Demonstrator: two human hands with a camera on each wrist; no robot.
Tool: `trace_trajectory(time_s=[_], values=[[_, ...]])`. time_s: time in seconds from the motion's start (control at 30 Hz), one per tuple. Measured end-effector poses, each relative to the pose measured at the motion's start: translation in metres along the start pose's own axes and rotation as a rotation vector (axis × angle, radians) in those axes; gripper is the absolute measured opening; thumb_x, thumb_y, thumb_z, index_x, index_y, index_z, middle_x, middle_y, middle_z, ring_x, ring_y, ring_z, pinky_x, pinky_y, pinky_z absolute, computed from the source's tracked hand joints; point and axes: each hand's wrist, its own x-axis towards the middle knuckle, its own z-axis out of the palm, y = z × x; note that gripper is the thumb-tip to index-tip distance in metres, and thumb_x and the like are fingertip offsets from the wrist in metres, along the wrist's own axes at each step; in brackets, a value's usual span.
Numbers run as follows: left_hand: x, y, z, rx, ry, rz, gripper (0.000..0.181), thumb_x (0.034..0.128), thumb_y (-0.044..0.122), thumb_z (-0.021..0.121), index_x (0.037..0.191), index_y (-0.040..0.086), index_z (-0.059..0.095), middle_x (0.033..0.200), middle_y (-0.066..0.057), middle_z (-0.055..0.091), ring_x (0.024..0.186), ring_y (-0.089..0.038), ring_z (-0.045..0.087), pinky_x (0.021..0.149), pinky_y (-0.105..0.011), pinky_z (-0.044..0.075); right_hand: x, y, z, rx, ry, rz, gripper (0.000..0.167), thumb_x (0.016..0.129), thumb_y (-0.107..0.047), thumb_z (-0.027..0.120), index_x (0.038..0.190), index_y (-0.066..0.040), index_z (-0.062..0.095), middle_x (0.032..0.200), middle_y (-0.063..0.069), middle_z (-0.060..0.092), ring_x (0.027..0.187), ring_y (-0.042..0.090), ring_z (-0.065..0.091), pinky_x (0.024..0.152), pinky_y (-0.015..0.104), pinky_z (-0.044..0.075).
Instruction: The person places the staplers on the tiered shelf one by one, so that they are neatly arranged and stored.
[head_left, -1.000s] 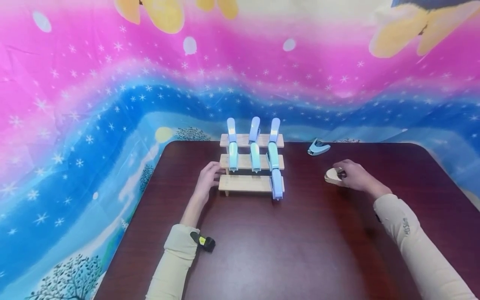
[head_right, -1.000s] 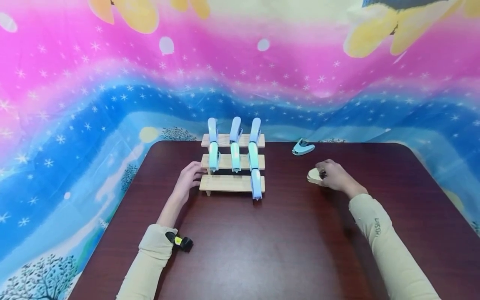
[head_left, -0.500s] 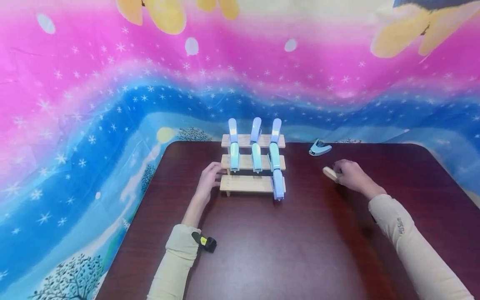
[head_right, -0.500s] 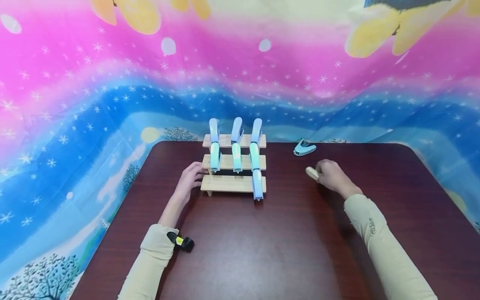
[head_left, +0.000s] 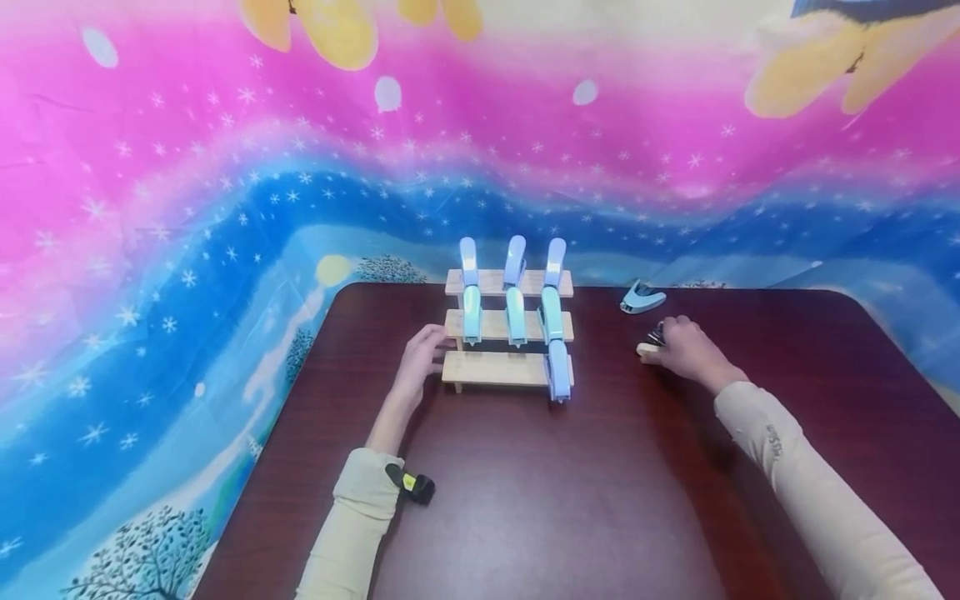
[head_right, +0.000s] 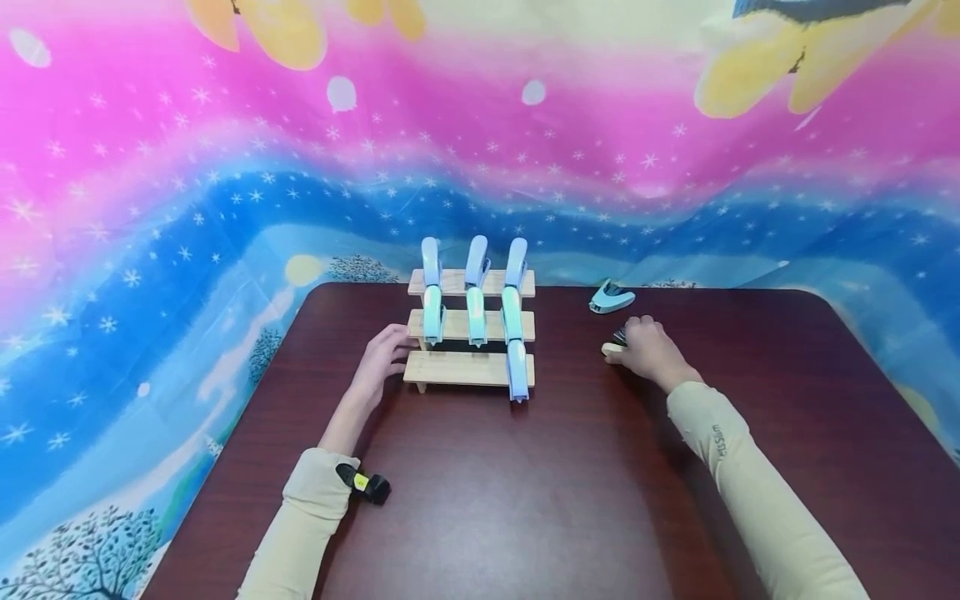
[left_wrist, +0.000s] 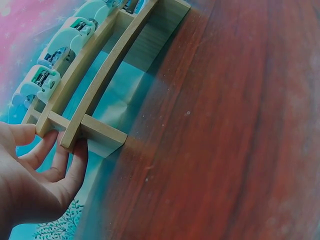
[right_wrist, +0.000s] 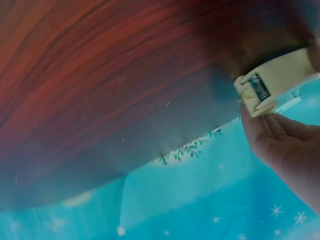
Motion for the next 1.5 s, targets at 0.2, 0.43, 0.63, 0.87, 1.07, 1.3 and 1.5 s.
trace_trajectory(time_s=[0.2,0.43,0.63,0.87,1.07,1.3,1.5], values=[[-0.001,0.001,0.004,-0.014,-0.003,0.004,0.026,0.1066,0.022,0.051,0.117,0.002,0.064,0.116,-0.02,0.068,0.097,-0.023,0.066,0.074,-0.032,0.055,-0.004,-0.001,-0.003,0.134,0.037,0.029,0.04,0.091,-0.022,0.078,0.104,0.012,0.062,0.087,0.019,0.064,0.077,0.032,0.057,0.067,0.041,0.048],[-0.001,0.002,0.003,-0.011,-0.008,0.009,0.027,0.1066,0.022,0.051,0.117,0.001,0.064,0.115,-0.02,0.068,0.097,-0.023,0.066,0.074,-0.032,0.055,-0.021,-0.023,-0.019,0.33,0.191,0.101,0.045,0.093,-0.028,0.078,0.112,0.01,0.065,0.099,0.026,0.07,0.076,0.027,0.064,0.059,0.033,0.052],[-0.001,0.002,0.0,0.0,-0.001,0.0,0.027,0.1062,0.022,0.051,0.119,0.002,0.064,0.117,-0.02,0.068,0.099,-0.024,0.066,0.074,-0.031,0.054,-0.03,-0.053,-0.041,0.944,0.145,0.157,0.049,0.099,-0.024,0.072,0.129,0.011,0.055,0.104,0.007,0.068,0.081,0.009,0.066,0.068,0.024,0.057],[0.0,-0.001,0.001,-0.012,-0.003,-0.001,0.027,0.1067,0.022,0.05,0.118,0.002,0.064,0.116,-0.019,0.068,0.099,-0.023,0.065,0.073,-0.031,0.054,-0.037,-0.077,-0.053,1.744,-0.081,-0.046,0.024,0.108,-0.006,0.051,0.112,-0.003,0.075,0.106,0.01,0.074,0.094,0.02,0.071,0.08,0.033,0.059],[-0.004,0.004,0.003,-0.018,-0.012,-0.001,0.027,0.1074,0.021,0.05,0.117,0.0,0.063,0.117,-0.021,0.067,0.101,-0.027,0.066,0.075,-0.032,0.054,-0.041,-0.096,-0.057,1.963,-0.205,-0.061,0.028,0.111,-0.016,0.045,0.134,-0.001,0.052,0.124,0.015,0.064,0.112,0.027,0.066,0.092,0.037,0.056],[0.0,0.002,0.002,-0.017,-0.007,0.002,0.027,0.1069,0.021,0.05,0.118,0.0,0.063,0.119,-0.022,0.066,0.103,-0.029,0.065,0.074,-0.031,0.054,-0.045,-0.137,-0.053,1.363,0.021,0.017,0.038,0.109,-0.033,0.054,0.118,0.002,0.067,0.098,0.007,0.071,0.087,0.014,0.07,0.074,0.026,0.057],[0.0,0.001,0.001,-0.015,0.001,0.0,0.026,0.1056,0.022,0.051,0.117,0.001,0.063,0.117,-0.019,0.067,0.102,-0.028,0.065,0.073,-0.031,0.055,-0.049,-0.173,-0.038,0.703,0.259,0.052,0.053,0.106,-0.042,0.056,0.108,0.009,0.071,0.079,0.011,0.068,0.062,0.015,0.056,0.05,0.026,0.047]])
